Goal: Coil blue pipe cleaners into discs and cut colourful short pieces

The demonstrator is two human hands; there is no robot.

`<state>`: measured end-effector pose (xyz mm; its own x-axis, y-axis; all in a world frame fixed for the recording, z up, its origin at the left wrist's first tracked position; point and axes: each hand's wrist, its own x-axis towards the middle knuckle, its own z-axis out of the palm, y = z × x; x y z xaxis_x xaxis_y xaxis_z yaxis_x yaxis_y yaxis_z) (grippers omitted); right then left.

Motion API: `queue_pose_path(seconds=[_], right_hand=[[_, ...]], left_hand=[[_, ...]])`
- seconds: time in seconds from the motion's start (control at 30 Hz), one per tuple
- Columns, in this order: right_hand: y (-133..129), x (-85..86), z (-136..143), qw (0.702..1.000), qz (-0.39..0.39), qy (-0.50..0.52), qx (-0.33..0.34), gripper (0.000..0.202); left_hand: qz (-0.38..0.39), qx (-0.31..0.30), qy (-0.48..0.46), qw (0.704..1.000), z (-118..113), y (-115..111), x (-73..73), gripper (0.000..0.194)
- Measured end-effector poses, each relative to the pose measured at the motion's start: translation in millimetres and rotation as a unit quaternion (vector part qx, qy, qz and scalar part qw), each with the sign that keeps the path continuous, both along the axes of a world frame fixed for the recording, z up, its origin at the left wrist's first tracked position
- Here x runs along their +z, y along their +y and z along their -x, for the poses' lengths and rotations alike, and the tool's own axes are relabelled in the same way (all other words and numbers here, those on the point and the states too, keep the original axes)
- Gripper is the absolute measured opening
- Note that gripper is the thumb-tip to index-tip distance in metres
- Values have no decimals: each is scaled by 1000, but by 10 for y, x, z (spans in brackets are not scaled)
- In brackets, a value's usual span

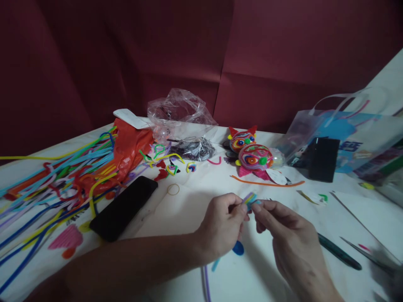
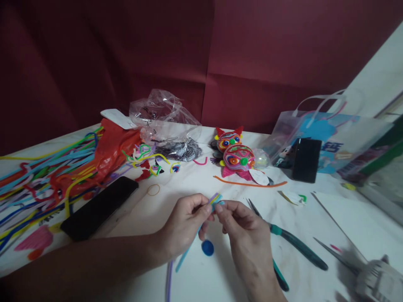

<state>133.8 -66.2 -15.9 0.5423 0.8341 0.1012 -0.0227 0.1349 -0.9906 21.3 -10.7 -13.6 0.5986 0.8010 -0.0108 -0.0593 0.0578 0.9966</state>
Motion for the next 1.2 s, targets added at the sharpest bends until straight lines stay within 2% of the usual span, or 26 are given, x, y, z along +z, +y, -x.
queue_pose_path(seconds=[0.4,0.63,0.73,0.9,1.1,1.2], right_hand=[[4,-32,-82,1000,23,14,-1,22],[0,29,-72,999,28,42,16,23],[0,78,-58,994,25,102,44,30],[3,115,-70,983,15,152,107,22],[0,95,-125,983,4,157,96,22],[5,80,-154,984,-1,162,76,23]], left_hand=[[19,-64,5,998,40,-9,111,30],[-19,-78,20,997,63,9,83,31],[-22,-93,8,995,65,11,62,29],[40,-114,6,993,49,-1,101,25],[153,-144,-11,978,50,-17,233,24],[166,-135,-13,977,55,-20,250,24]])
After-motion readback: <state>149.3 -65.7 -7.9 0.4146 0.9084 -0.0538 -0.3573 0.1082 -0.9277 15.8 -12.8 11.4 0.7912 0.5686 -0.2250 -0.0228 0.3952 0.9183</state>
